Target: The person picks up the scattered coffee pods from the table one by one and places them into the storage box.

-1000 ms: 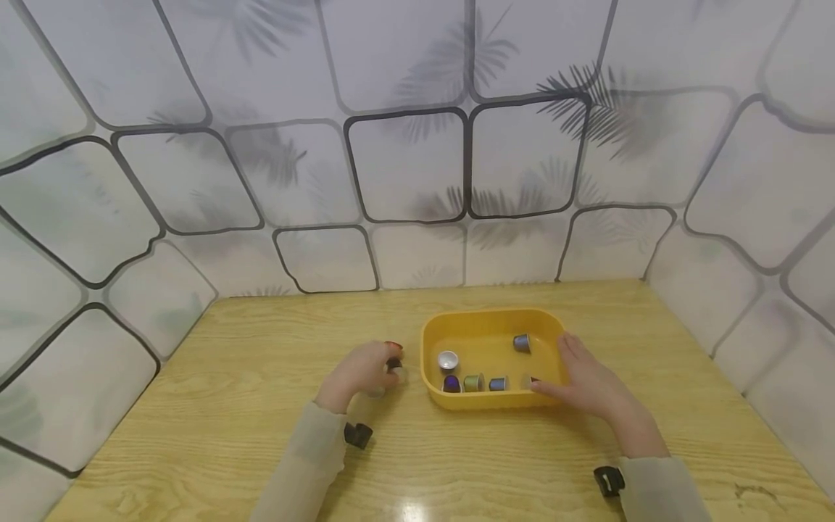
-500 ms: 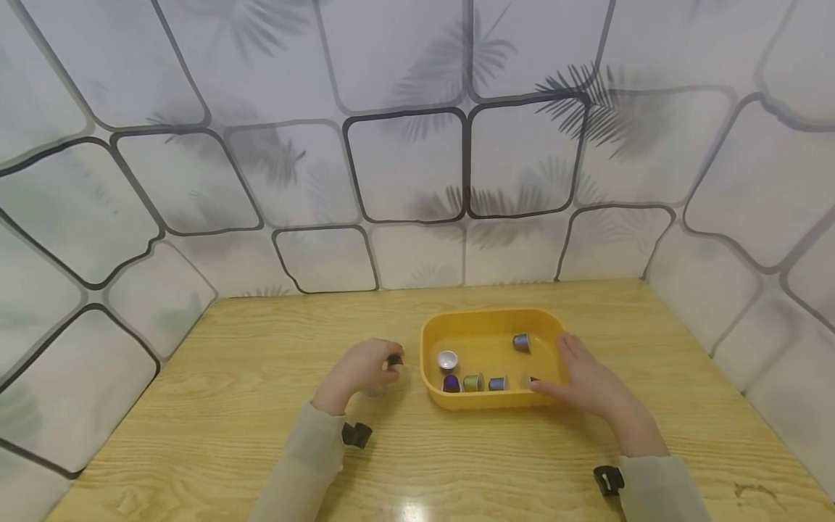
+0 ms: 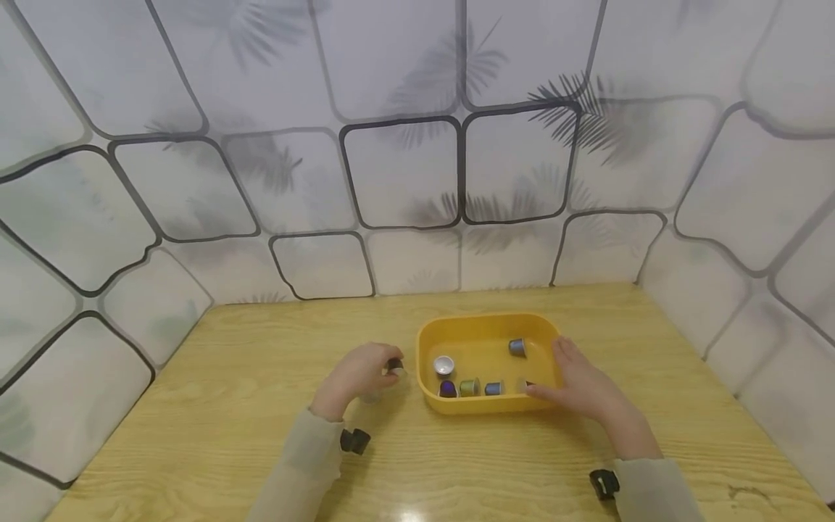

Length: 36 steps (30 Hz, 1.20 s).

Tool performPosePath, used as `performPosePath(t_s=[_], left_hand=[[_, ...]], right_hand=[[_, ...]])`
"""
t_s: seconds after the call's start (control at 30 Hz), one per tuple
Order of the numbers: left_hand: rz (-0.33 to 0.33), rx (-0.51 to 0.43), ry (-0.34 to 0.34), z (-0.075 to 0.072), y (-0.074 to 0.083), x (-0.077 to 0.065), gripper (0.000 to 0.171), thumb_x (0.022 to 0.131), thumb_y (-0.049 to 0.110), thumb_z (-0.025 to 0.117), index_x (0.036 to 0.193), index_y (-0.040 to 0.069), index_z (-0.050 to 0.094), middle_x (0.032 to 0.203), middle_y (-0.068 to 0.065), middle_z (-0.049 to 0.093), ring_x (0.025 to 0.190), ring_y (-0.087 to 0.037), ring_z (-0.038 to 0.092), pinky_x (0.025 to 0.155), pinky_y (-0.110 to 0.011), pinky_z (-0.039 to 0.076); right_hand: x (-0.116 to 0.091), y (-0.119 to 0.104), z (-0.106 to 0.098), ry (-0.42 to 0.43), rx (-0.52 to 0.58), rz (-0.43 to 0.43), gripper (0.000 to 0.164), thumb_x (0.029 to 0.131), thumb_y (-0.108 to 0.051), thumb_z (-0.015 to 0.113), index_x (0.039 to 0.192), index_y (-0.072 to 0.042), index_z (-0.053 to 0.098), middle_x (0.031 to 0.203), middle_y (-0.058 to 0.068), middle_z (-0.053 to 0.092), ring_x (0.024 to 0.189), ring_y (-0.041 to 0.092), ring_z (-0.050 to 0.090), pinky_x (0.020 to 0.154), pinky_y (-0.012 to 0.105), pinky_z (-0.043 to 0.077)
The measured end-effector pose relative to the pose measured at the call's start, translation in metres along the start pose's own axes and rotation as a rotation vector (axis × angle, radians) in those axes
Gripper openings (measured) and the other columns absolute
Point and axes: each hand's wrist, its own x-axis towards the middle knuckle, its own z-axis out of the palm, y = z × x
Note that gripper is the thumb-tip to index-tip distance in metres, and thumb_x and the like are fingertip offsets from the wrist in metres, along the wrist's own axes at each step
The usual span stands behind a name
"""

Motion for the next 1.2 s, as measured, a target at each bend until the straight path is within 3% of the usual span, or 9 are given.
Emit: performPosePath(t_s=[0.37,0.77,1.2], left_hand=[[0.031,0.013,0.040,-0.007,0.012,0.007,0.013,0.079,0.018,0.065,0.090,0.011,0.062,0.075,0.006,0.056,0.062,-0.007,0.047,0.057,-0.022,0.041],[0.002,0.024,0.034,-0.013,0.020,0.015,0.017,0.079,0.017,0.066,0.095,0.012,0.063,0.081,0.004,0.059,0.067,-0.006,0.050,0.061,-0.021,0.043],[0.107,0.008,0.087,-0.010,0.024,0.036,0.016,0.082,0.022,0.064,0.094,0.011,0.062,0.081,0.004,0.058,0.067,-0.006,0.050,0.062,-0.020,0.043]], right_hand=[[-0.001,0.000,0.000,0.009,-0.007,-0.007,0.102,0.077,-0.056,0.057,0.134,0.016,0.012,0.138,0.035,0.005,0.125,0.047,0.009,0.094,0.059,0.015],[0.000,0.001,0.000,0.006,-0.018,0.000,0.103,0.076,-0.057,0.056,0.134,0.015,0.012,0.137,0.035,0.007,0.124,0.047,0.009,0.094,0.060,0.015],[-0.002,0.000,-0.001,0.015,-0.025,-0.005,0.102,0.076,-0.057,0.056,0.133,0.016,0.013,0.137,0.035,0.007,0.125,0.047,0.010,0.095,0.059,0.015]])
